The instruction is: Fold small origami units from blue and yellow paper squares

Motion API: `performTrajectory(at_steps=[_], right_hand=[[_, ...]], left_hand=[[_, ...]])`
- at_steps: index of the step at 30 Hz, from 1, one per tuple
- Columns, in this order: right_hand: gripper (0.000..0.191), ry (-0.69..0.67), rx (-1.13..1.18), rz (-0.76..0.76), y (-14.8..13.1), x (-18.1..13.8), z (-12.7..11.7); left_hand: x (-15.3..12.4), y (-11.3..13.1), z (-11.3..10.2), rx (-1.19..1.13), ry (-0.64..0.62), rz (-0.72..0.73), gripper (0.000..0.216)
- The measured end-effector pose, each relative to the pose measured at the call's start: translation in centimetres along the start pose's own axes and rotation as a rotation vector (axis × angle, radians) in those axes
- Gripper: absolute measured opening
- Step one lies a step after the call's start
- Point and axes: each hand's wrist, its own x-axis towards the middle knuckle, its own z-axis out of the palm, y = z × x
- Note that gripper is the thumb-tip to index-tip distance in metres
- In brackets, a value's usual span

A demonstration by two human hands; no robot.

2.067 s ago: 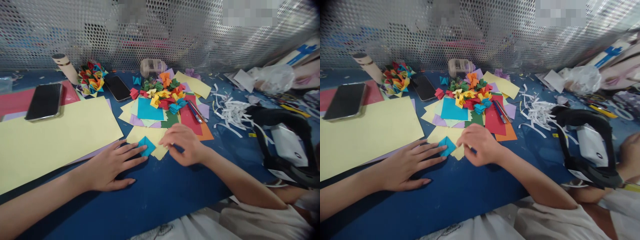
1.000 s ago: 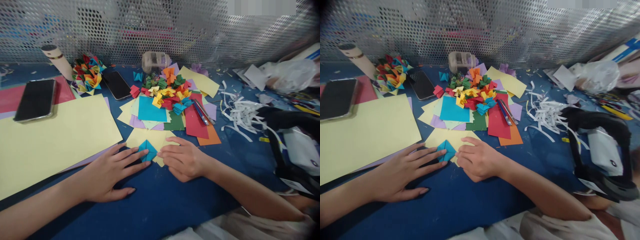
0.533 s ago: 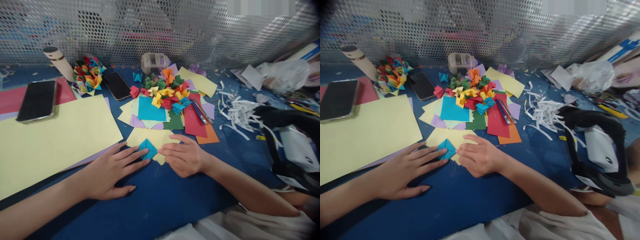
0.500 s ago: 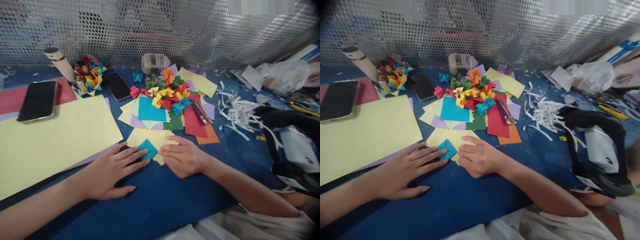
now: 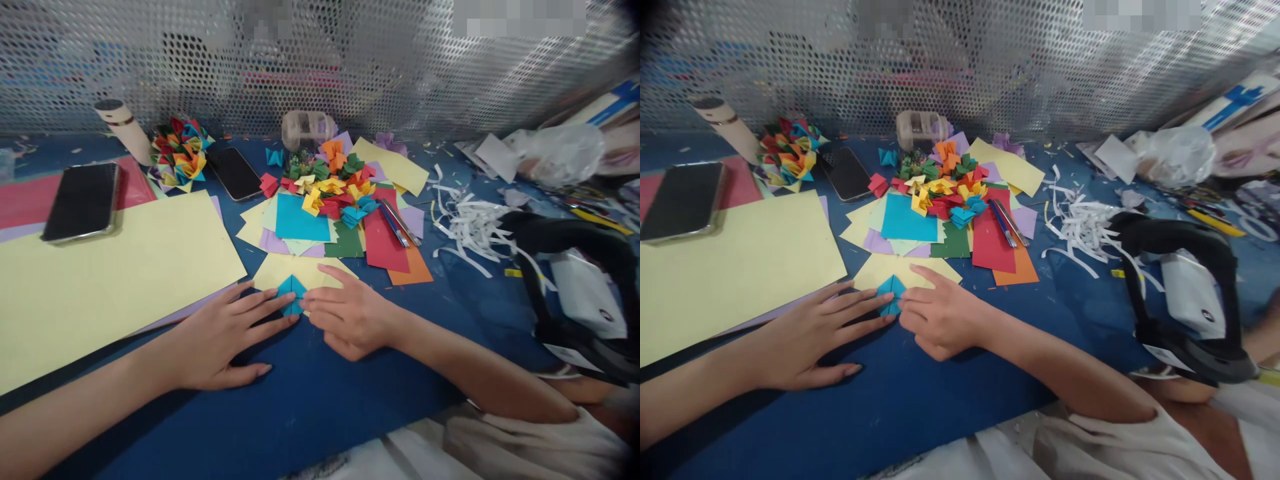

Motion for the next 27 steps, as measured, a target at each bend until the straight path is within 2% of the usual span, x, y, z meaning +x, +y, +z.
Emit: performTrajectory(at_steps=[3, 7, 9, 12, 14, 18, 22, 27], right_hand=[[0.019, 0.067, -0.026, -0.040, -0.1, -0.2, 0.0], [0.024, -0.014, 0.074, 0.061, -0.3, -0.2, -0.2], [0.024, -0.031, 0.075, 0.057, -0.4, -0.1, -0.5], [0.019, 0.033, 0.035, -0.009, -0.5, 0.0, -0.8], [0.016, 0.086, 0.022, 0.027, -0.5, 0.1, -0.7], [0.019, 0.066, -0.046, 0.081, -0.2, 0.2, 0.2], [0.021, 0.115, -0.126, -0.003, 0.4, 0.2, 0.7], [0.017, 0.109, -0.185, -0.083, 0.3, 0.5, 0.6]], left_hand=[[0.0, 0.0, 0.0, -0.015, 0.003, 0.004, 0.065], [0.0, -0.1, 0.1, -0.049, 0.026, -0.003, 0.065], [0.0, -0.1, 0.1, -0.060, 0.030, -0.007, 0.065], [0.1, -0.1, 0.2, -0.058, 0.024, -0.010, 0.065], [0.1, -0.1, 0.2, -0.062, 0.013, -0.007, 0.065], [0.1, -0.2, 0.2, -0.112, 0.003, -0.033, 0.072], [-0.2, -0.4, 0.1, -0.213, 0.019, -0.083, 0.074], [-0.3, -0.6, -0.2, -0.320, 0.053, -0.146, 0.071]])
